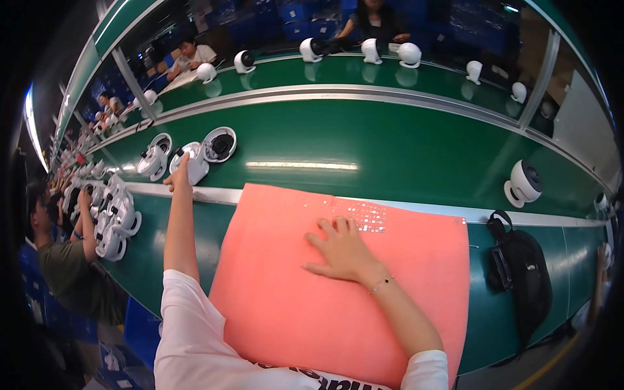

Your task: Assembling security camera components on an industrial assembly line.

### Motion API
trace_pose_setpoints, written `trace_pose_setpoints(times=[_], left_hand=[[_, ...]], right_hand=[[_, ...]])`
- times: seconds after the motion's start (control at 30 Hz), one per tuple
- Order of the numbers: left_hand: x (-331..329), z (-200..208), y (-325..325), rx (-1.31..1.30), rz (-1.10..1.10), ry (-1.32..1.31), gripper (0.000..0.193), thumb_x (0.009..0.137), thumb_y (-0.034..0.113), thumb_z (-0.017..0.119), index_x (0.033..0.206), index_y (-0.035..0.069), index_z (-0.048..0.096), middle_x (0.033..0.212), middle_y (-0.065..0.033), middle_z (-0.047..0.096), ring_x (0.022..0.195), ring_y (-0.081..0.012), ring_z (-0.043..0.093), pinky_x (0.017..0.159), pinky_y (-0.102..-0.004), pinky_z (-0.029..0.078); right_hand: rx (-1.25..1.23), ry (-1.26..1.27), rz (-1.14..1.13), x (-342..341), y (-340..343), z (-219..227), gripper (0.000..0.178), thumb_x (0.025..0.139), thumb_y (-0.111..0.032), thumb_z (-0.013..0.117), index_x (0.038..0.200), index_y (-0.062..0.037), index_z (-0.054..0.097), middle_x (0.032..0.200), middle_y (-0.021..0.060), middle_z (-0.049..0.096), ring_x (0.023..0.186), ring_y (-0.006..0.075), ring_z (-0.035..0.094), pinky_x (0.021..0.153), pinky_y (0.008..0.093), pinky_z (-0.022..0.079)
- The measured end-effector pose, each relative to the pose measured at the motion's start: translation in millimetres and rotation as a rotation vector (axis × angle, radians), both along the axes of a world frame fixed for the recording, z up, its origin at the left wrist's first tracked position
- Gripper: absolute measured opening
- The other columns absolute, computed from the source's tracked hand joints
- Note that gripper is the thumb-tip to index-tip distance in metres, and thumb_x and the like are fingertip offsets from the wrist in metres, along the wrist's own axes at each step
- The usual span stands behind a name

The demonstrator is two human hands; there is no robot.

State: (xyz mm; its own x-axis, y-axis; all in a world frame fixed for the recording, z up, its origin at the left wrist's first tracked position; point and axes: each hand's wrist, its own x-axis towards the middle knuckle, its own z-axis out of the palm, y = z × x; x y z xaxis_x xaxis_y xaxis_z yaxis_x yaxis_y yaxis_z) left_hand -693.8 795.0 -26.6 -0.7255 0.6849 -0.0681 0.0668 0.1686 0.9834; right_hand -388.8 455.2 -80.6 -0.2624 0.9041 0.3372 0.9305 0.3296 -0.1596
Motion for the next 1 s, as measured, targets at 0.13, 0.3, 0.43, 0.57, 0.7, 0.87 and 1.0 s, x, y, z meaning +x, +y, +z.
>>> trace_pose_setpoints(times=[0.13,0.3,0.43,0.57,0.7,0.87,1.0], left_hand=[[-13.2,-32.5,27.7,0.189,-0.038,-0.027,0.112,0.05,0.041,0.085,0.129,-0.003,0.018,0.125,-0.0236,0.04,0.111,-0.0339,0.048,0.098,-0.0367,0.038],[-11.7,-29.0,10.9,0.264,-0.144,-0.055,0.09,0.053,0.033,0.084,0.122,-0.003,0.037,0.118,-0.016,0.05,0.104,-0.0273,0.053,0.091,-0.0346,0.043],[-4.7,-4.3,-32.7,0.172,-0.561,-0.296,0.071,0.057,0.033,0.081,0.115,0.008,0.048,0.109,-0.0074,0.054,0.096,-0.0197,0.054,0.078,-0.0317,0.043],[29.8,35.3,-102.7,0.116,-0.834,-0.324,0.061,0.066,0.033,0.075,0.116,0.009,0.048,0.109,-0.0049,0.053,0.099,-0.0188,0.052,0.084,-0.036,0.039],[69.0,65.0,-178.9,0.1,-1.068,-0.304,0.071,0.069,0.032,0.072,0.128,0.011,0.038,0.115,-0.007,0.051,0.1,-0.0193,0.053,0.084,-0.0357,0.04],[97.9,59.7,-224.7,0.07,-1.253,-0.363,0.086,0.068,0.026,0.074,0.136,0.009,0.022,0.113,-0.0101,0.052,0.096,-0.0189,0.056,0.081,-0.0335,0.044],[122.6,56.4,-248.3,0.016,-1.347,-0.28,0.088,0.067,0.025,0.075,0.135,0.008,0.022,0.103,-0.0095,0.057,0.094,-0.0169,0.058,0.081,-0.0314,0.044]], right_hand=[[0.013,0.019,0.042,-9.4,0.3,4.5,0.056,0.079,-0.057,0.049,0.115,-0.0135,0.054,0.12,0.0164,0.044,0.103,0.0353,0.038,0.094,0.0475,0.028],[0.023,0.062,0.044,-12.9,-1.9,5.5,0.055,0.079,-0.056,0.05,0.112,-0.0126,0.055,0.117,0.0145,0.045,0.101,0.0338,0.038,0.092,0.0459,0.029],[-0.001,0.125,0.023,-3.2,-2.1,6.4,0.056,0.077,-0.049,0.058,0.119,-0.013,0.048,0.117,0.0147,0.042,0.103,0.0329,0.038,0.092,0.0448,0.03],[0.182,0.428,0.001,4.8,-1.3,13.0,0.071,0.072,-0.025,0.071,0.132,-0.0158,0.034,0.125,0.0165,0.033,0.111,0.0344,0.037,0.09,0.045,0.035],[0.46,0.273,-0.049,-0.8,-27.7,44.2,0.074,0.065,-0.01,0.075,0.13,-0.0221,0.042,0.131,0.016,0.025,0.118,0.0391,0.03,0.094,0.0463,0.036],[0.595,-0.016,0.041,-0.7,-79.5,47.8,0.049,0.063,-0.007,0.072,0.107,-0.025,0.062,0.129,0.0104,0.035,0.118,0.038,0.026,0.093,0.0444,0.036],[0.59,-0.018,0.094,-4.8,-115.1,45.9,0.04,0.064,-0.011,0.071,0.101,-0.0261,0.065,0.125,0.0044,0.049,0.114,0.0304,0.031,0.087,0.0412,0.037]])
